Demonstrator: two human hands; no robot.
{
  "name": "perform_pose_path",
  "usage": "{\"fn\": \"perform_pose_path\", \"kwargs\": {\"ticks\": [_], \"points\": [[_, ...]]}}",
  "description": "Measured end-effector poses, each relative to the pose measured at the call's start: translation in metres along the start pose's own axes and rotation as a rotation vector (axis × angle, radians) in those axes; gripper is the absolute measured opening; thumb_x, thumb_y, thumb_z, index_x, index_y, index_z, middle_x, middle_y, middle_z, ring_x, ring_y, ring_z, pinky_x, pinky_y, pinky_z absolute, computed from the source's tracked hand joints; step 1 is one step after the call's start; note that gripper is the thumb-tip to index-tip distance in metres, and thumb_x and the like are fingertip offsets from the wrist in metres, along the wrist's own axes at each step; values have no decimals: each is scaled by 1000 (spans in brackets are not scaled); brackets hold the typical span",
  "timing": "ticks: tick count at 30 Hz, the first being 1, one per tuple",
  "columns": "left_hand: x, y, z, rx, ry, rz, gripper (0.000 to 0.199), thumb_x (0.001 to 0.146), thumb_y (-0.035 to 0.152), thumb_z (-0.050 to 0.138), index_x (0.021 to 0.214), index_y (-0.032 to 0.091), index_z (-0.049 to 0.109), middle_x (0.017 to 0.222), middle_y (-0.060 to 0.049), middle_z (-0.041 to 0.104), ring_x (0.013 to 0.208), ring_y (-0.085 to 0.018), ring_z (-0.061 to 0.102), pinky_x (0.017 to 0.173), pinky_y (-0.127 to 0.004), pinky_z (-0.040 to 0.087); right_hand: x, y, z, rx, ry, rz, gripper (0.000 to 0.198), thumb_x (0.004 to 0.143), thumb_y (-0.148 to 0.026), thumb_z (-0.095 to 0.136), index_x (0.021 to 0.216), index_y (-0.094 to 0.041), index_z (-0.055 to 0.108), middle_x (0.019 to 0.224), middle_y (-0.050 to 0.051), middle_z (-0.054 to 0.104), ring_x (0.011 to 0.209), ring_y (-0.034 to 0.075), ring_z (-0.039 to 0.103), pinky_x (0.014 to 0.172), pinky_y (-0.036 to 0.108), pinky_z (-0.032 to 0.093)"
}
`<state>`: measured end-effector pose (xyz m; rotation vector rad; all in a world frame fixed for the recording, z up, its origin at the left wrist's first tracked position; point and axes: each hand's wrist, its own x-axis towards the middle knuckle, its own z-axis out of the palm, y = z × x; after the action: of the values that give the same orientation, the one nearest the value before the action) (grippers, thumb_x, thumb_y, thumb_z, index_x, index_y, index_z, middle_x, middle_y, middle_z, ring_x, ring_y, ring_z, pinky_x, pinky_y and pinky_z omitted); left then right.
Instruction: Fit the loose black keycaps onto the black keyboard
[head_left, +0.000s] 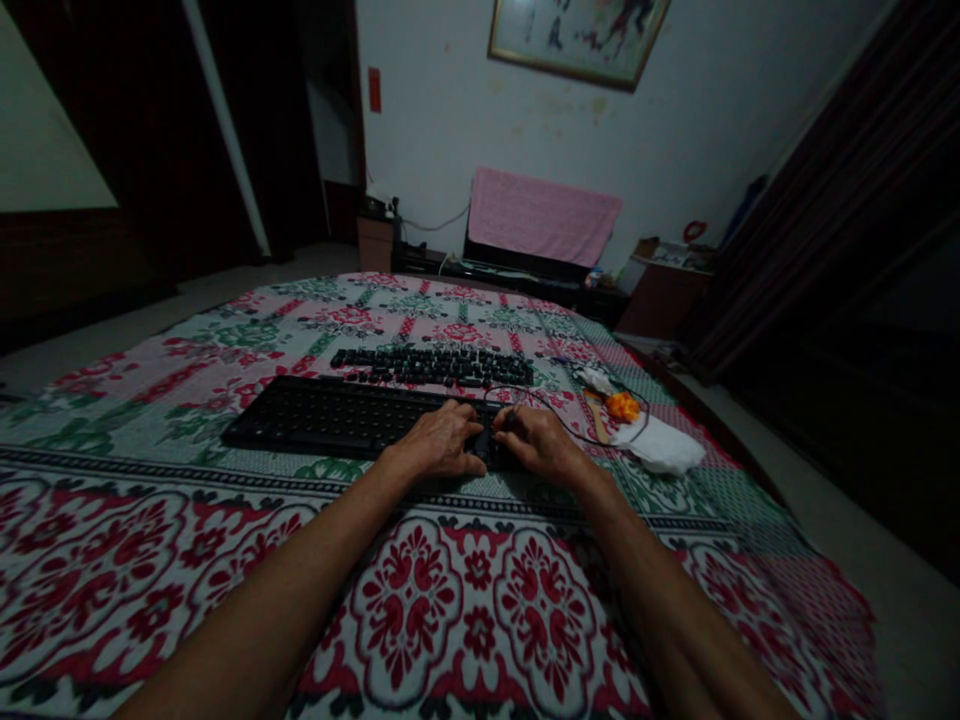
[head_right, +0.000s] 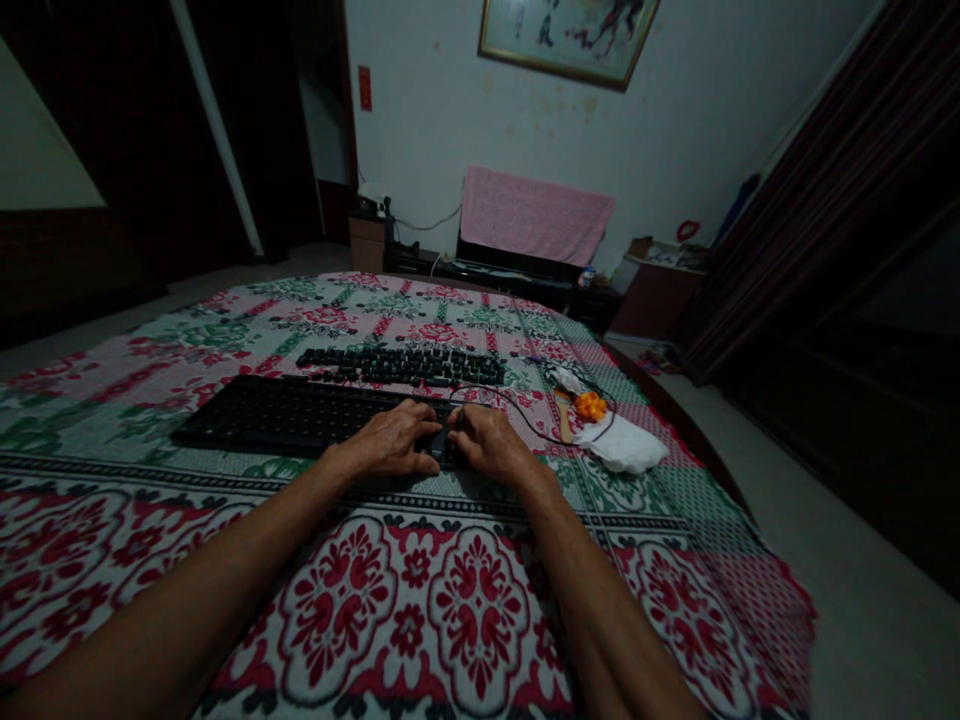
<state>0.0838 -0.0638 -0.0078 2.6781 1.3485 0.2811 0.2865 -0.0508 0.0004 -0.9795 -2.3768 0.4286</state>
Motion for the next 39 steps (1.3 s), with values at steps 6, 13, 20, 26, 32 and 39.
{"fn": "perform_pose_path", "kwargs": {"ticks": [6, 13, 20, 26, 32, 39], "points": [[1, -1, 0, -12, -2, 12, 49, 73, 57, 59, 109, 23, 65, 116, -7, 55, 106, -25, 48, 83, -33, 44, -2, 3, -4, 162, -69, 58, 14, 79, -21, 56, 92, -17, 61, 76, 0, 61, 65, 11, 54, 60, 23, 42], [0, -1, -1, -14, 0, 9, 50, 74, 56, 59, 110, 23, 64, 116, -6, 56, 106, -25, 48, 83, -33, 43, -9, 0, -2, 26, -21, -33, 11, 76, -18, 60, 87, -17, 64, 79, 3, 65, 68, 13, 58, 64, 25, 45], [0, 1, -2, -14, -10, 8, 48, 74, 54, 59, 110, 23, 64, 114, -7, 56, 107, -25, 48, 82, -33, 43, -5, -12, -8, -43, 43, -152, 12, 77, -17, 60, 88, -19, 65, 85, 6, 67, 78, 17, 62, 73, 30, 47], [-1, -1, -2, -30, 10, 5, 52, 71, 56, 61, 111, 21, 64, 117, -8, 56, 109, -26, 48, 85, -34, 43, -4, 6, -5, 150, 125, 12, 14, 77, -23, 60, 89, -18, 65, 83, 4, 68, 70, 15, 61, 65, 27, 48], [2, -8, 0, -188, 93, -29, 51, 79, 45, 56, 122, 19, 55, 116, -8, 61, 106, -23, 55, 90, -33, 43, 5, 12, -1, 388, 125, 121, 14, 74, -26, 60, 85, -16, 63, 82, 4, 66, 73, 14, 62, 67, 27, 50], [8, -10, 5, -211, 160, -76, 29, 85, 31, 49, 108, 22, 63, 105, -4, 67, 96, -18, 60, 85, -29, 45, 20, 13, 5, 433, 92, 114, 16, 73, -27, 61, 84, -16, 61, 79, 3, 64, 72, 14, 60, 68, 28, 48]]}}
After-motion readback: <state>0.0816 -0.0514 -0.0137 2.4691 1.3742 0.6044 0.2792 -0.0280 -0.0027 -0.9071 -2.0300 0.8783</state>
